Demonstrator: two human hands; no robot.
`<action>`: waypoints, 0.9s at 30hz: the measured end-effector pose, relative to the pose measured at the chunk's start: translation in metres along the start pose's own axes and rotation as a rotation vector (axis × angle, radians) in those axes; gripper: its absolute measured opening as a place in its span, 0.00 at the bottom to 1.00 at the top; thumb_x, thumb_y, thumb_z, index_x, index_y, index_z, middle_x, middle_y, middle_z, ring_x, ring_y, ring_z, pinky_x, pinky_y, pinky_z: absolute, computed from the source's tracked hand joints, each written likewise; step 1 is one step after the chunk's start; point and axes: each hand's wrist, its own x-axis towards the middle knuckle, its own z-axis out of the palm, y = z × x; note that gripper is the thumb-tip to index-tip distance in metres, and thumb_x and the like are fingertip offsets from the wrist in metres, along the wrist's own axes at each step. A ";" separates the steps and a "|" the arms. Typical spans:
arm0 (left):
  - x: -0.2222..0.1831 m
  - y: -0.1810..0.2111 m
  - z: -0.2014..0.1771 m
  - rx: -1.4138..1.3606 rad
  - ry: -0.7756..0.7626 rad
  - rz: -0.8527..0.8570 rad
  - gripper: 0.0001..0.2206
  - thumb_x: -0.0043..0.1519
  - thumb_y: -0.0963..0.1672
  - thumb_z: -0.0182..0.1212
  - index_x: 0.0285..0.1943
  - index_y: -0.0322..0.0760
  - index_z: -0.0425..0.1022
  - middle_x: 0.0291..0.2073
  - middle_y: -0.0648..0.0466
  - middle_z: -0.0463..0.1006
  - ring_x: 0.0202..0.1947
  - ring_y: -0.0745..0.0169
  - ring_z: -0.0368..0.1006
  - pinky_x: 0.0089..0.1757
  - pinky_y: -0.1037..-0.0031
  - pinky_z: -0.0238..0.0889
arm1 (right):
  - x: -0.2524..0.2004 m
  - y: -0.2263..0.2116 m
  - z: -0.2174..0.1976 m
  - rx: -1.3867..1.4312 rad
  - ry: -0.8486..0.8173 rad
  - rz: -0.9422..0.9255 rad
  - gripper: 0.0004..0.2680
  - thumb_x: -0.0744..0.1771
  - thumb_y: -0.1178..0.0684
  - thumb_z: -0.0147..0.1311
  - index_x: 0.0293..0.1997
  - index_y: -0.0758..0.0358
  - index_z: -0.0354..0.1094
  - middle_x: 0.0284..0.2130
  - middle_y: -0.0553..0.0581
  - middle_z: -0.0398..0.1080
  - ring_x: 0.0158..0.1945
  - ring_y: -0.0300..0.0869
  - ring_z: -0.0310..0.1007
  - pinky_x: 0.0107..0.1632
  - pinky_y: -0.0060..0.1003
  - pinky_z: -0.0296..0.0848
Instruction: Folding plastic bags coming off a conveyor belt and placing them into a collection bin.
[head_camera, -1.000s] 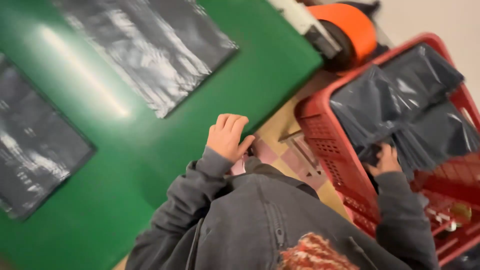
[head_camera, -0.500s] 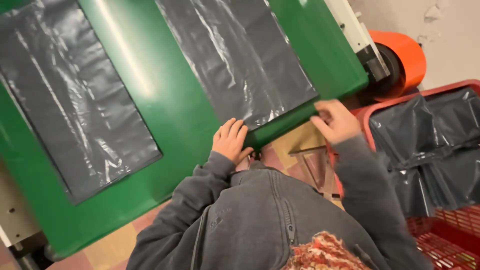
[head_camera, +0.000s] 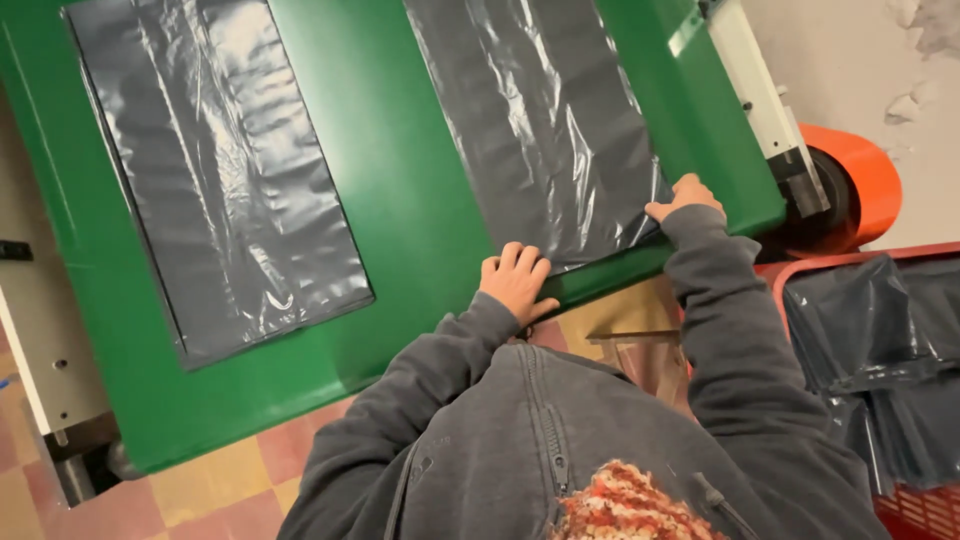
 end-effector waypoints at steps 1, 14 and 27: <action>-0.001 0.001 0.000 -0.008 0.006 0.008 0.28 0.48 0.57 0.71 0.52 0.41 0.71 0.53 0.53 0.68 0.58 0.49 0.61 0.46 0.56 0.58 | -0.008 -0.004 -0.005 0.102 -0.014 0.018 0.28 0.61 0.41 0.70 0.63 0.66 0.66 0.52 0.65 0.75 0.51 0.57 0.77 0.51 0.47 0.73; -0.018 -0.020 -0.083 -0.237 0.124 0.026 0.10 0.54 0.42 0.64 0.43 0.39 0.72 0.43 0.53 0.74 0.48 0.51 0.70 0.42 0.63 0.64 | -0.051 0.033 -0.074 0.786 -0.060 -0.640 0.04 0.70 0.60 0.55 0.49 0.68 0.72 0.45 0.58 0.74 0.52 0.39 0.72 0.61 0.34 0.69; 0.112 -0.201 -0.058 -0.983 0.380 -0.444 0.07 0.70 0.42 0.59 0.49 0.31 0.71 0.33 0.55 0.70 0.34 0.71 0.63 0.37 0.73 0.61 | 0.082 -0.086 -0.088 1.494 -1.082 -0.673 0.28 0.69 0.41 0.51 0.76 0.63 0.44 0.63 0.71 0.66 0.43 0.56 0.80 0.35 0.48 0.80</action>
